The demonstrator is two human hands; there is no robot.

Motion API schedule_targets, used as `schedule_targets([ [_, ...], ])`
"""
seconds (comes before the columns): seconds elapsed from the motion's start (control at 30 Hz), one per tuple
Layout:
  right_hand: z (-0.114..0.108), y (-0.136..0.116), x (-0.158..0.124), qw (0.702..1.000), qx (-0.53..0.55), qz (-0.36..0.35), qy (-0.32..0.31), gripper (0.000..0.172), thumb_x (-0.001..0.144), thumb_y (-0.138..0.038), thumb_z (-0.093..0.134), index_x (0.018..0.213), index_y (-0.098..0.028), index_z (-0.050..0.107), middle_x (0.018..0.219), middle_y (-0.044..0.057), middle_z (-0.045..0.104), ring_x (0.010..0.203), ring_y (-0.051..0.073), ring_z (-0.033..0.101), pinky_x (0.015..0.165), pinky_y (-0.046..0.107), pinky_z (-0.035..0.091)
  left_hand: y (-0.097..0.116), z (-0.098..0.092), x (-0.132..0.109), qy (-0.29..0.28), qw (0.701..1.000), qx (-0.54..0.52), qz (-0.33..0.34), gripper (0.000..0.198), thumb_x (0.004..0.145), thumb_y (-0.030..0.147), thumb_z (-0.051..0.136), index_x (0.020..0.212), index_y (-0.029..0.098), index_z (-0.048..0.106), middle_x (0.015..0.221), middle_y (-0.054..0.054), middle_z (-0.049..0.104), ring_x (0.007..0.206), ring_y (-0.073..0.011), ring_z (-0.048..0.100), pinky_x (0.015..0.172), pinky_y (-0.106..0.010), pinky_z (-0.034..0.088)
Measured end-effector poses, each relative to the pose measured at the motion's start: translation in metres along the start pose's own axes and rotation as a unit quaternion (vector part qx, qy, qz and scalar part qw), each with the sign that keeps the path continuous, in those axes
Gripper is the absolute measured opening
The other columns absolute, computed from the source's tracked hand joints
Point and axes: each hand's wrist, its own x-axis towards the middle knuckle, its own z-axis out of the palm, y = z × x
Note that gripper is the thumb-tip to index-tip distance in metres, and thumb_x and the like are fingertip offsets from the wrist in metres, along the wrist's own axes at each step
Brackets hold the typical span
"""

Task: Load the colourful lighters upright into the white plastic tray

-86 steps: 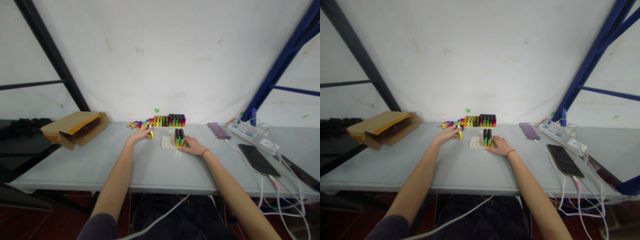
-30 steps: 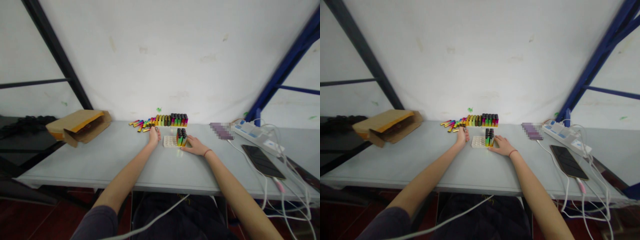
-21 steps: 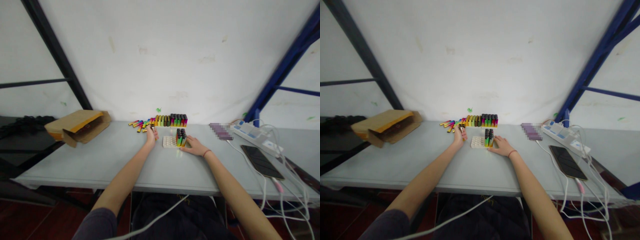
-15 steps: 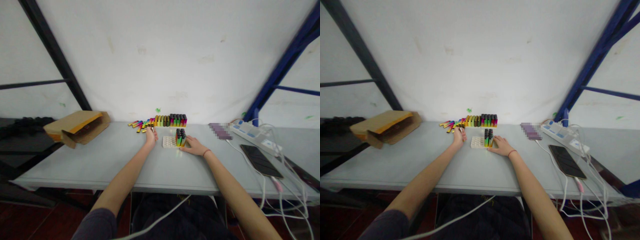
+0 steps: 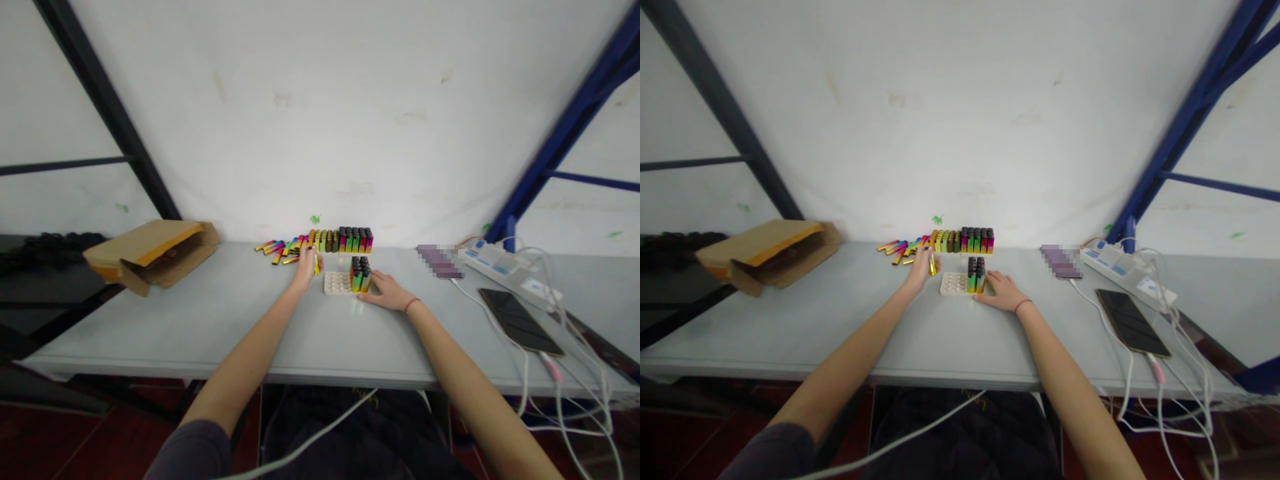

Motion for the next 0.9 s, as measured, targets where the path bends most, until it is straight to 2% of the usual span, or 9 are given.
schedule_targets([
  [0.1,0.001,0.001,0.0,1.0,0.003,0.001,0.003,0.077,0.091,-0.07,0.059,0.146,-0.015,0.056,0.151,0.021,0.054,0.138,0.038,0.051,0.115,0.051,0.038,-0.012,0.007,-0.002,-0.027,0.981,0.122,0.147,0.022,0.087,0.036,0.072,0.099,0.022,0.061,0.1,-0.004,0.068,0.086,-0.0164,0.069,0.076,-0.028,0.055],
  [0.2,0.0,0.0,0.0,1.0,0.005,0.001,0.001,0.078,0.091,-0.069,0.059,0.148,-0.016,0.054,0.153,0.02,0.053,0.141,0.038,0.049,0.116,0.052,0.037,-0.023,0.01,-0.003,-0.083,0.95,0.206,0.218,0.021,0.087,0.033,0.071,0.104,0.02,0.069,0.116,-0.01,0.07,0.111,-0.024,0.067,0.096,-0.035,0.054],
  [0.33,-0.001,-0.002,-0.002,1.0,0.001,0.007,0.003,0.08,0.091,-0.069,0.058,0.15,-0.015,0.051,0.157,0.02,0.05,0.145,0.038,0.046,0.12,0.052,0.035,-0.034,0.01,-0.003,-0.147,0.93,0.255,0.222,0.025,0.09,0.031,0.066,0.111,0.018,0.071,0.12,-0.011,0.073,0.106,-0.0242,0.07,0.1,-0.038,0.054],
  [0.47,0.0,-0.003,-0.002,1.0,-0.003,0.008,0.002,0.08,0.091,-0.07,0.057,0.151,-0.016,0.051,0.157,0.019,0.05,0.146,0.037,0.045,0.12,0.051,0.035,-0.035,0.009,-0.003,-0.143,0.908,0.307,0.246,0.027,0.093,0.03,0.063,0.115,0.018,0.071,0.123,-0.011,0.072,0.107,-0.0242,0.07,0.099,-0.038,0.056],
  [0.63,0.0,-0.003,-0.001,1.0,-0.008,0.01,-0.006,0.081,0.092,-0.069,0.056,0.152,-0.015,0.049,0.157,0.021,0.05,0.144,0.037,0.047,0.119,0.051,0.036,-0.031,0.008,-0.006,-0.139,0.881,0.361,0.272,0.035,0.096,0.031,0.06,0.129,0.022,0.065,0.124,-0.009,0.072,0.1,-0.0214,0.072,0.096,-0.037,0.057],
  [0.8,0.0,-0.002,-0.002,1.0,-0.002,0.012,0.005,0.08,0.091,-0.068,0.058,0.151,-0.016,0.05,0.158,0.02,0.049,0.145,0.038,0.046,0.12,0.053,0.035,-0.028,0.007,-0.008,-0.168,0.814,0.439,0.341,0.033,0.1,0.03,0.051,0.127,0.022,0.069,0.122,-0.009,0.074,0.114,-0.0235,0.067,0.108,-0.041,0.051],
  [0.9,-0.001,-0.002,-0.002,1.0,0.001,0.009,0.0,0.079,0.091,-0.069,0.058,0.149,-0.015,0.052,0.157,0.02,0.05,0.144,0.038,0.047,0.119,0.053,0.036,-0.025,-0.001,-0.001,-0.142,0.782,0.491,0.356,0.039,0.103,0.034,0.045,0.132,0.021,0.067,0.126,-0.011,0.072,0.121,-0.0253,0.064,0.111,-0.043,0.047],
])
